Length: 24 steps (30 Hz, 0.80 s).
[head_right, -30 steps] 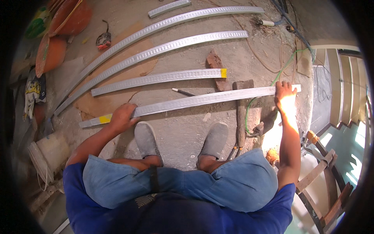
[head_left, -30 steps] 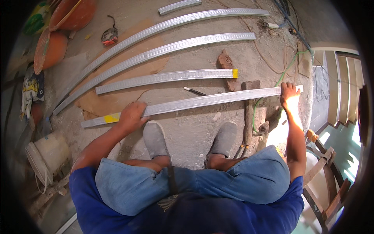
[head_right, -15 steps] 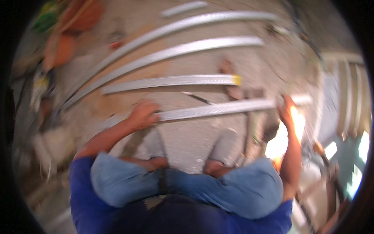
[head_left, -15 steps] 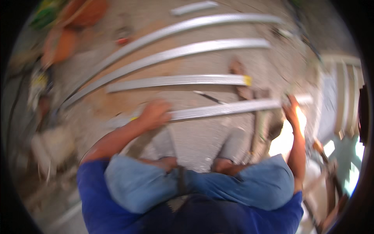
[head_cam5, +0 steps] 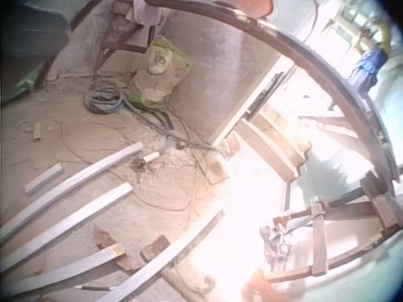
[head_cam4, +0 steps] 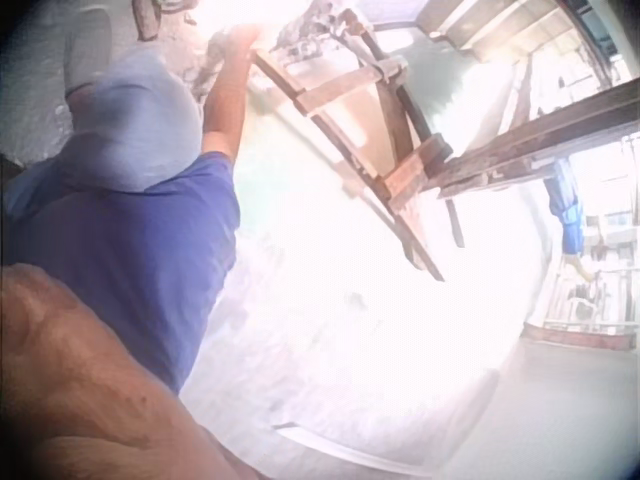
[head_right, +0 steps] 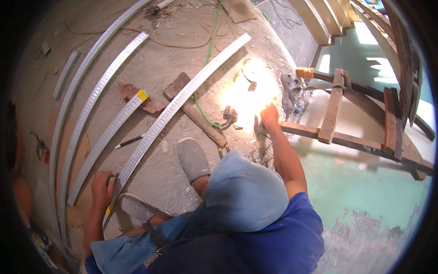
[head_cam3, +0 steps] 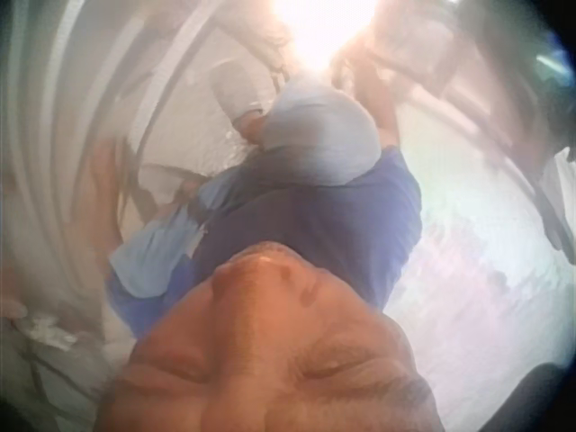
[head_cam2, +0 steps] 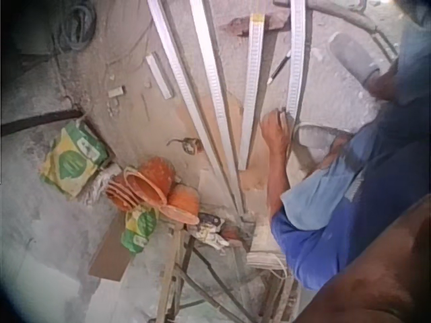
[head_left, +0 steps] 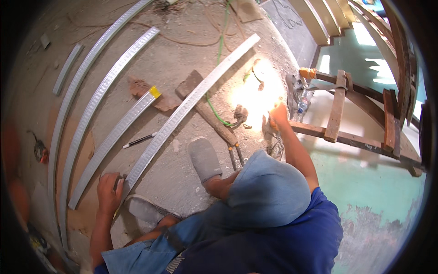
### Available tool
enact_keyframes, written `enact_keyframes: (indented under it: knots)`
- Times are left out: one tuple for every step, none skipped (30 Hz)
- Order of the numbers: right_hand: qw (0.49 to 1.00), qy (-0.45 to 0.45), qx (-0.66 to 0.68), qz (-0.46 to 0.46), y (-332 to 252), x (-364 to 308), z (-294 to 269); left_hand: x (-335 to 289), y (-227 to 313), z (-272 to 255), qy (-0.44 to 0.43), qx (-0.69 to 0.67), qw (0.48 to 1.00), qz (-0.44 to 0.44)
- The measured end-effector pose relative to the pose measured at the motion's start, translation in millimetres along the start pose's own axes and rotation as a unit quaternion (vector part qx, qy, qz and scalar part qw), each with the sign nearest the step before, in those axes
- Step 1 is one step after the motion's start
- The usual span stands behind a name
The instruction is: The person measures and marks metal strips with a tape measure and marker, then uses a hammer to strike and break the strips at the marked points. The person handles multiple strips one at a time, aligning them on the floor and breaking them into shorter pieces.
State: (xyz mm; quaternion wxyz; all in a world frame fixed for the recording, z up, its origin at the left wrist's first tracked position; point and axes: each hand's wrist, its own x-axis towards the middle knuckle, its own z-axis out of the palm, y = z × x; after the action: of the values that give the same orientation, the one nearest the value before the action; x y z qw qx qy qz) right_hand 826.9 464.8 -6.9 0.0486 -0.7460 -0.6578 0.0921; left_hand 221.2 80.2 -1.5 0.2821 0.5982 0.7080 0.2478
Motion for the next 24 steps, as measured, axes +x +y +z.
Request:
enact_keyframes:
  knots:
    - [0.999,-0.022,0.025,0.041,16,-12,5,2,1,3,-0.007,-0.005,1.0,0.003]
    - [0.995,-0.075,-0.008,0.068,16,-22,6,0,2,2,-0.012,-0.003,1.0,0.0]
    - [0.986,-0.13,-0.04,0.092,10,-32,4,-1,3,0,-0.015,0.0,1.0,-0.006]
    - [0.973,-0.186,-0.072,0.115,4,-42,2,1,3,-1,-0.016,-0.007,1.0,-0.003]
    - [0.977,-0.194,-0.057,0.075,0,-56,1,2,3,-1,-0.019,-0.016,1.0,-0.001]
    - [0.977,-0.205,-0.04,0.033,-6,-70,3,1,3,-2,-0.022,-0.022,1.0,-0.003]
    - [0.976,-0.216,-0.023,-0.01,-13,-78,5,1,3,-3,-0.021,-0.012,1.0,0.002]
    - [0.969,-0.242,-0.04,0.007,-22,-81,3,1,3,-3,-0.021,-0.002,1.0,0.006]
    - [0.962,-0.267,-0.059,0.027,-27,-84,0,4,2,-3,-0.024,0.004,1.0,0.014]
    - [0.952,-0.291,-0.078,0.047,-33,-87,0,5,2,-3,-0.023,0.002,1.0,0.015]
    - [0.951,-0.29,-0.087,0.054,-35,-90,1,7,3,-1,-0.021,-0.003,1.0,0.017]
    - [0.966,-0.247,-0.061,0.038,-37,-98,3,9,3,1,-0.018,-0.007,1.0,0.019]
    - [0.978,-0.203,-0.035,0.023,-40,-110,6,9,3,1,-0.028,-0.017,0.999,0.016]
    - [0.988,-0.155,-0.01,0.007,-45,-118,4,12,4,2,-0.036,-0.028,0.999,0.016]
    - [0.986,-0.168,0.016,0.016,-55,-124,1,12,4,1,-0.042,-0.035,0.998,0.013]
    - [0.979,-0.2,0.03,0.017,-59,-130,1,11,2,2,-0.042,-0.033,0.998,0.018]
    - [0.972,-0.232,0.042,0.019,-58,-135,1,12,0,3,-0.043,-0.033,0.998,0.022]
    - [0.963,-0.264,0.055,0.02,-58,-141,1,12,-1,4,-0.044,-0.032,0.998,0.027]
    - [0.957,-0.284,0.046,0.018,-57,-150,0,13,-2,5,-0.044,-0.032,0.998,0.026]
    - [0.947,-0.314,0.066,0.023,-58,-160,2,15,0,2,-0.043,-0.028,0.998,0.024]
    - [0.936,-0.341,0.085,0.029,-58,-171,3,17,2,1,-0.042,-0.025,0.999,0.023]
    - [0.924,-0.368,0.103,0.033,-59,-183,3,17,3,0,-0.046,-0.03,0.998,0.015]
    - [0.938,-0.334,0.087,0.032,-54,-194,7,18,5,0,-0.049,-0.037,0.998,0.008]
    - [0.941,-0.332,0.06,0.025,-56,-199,9,17,6,-5,-0.045,-0.036,0.998,-0.003]
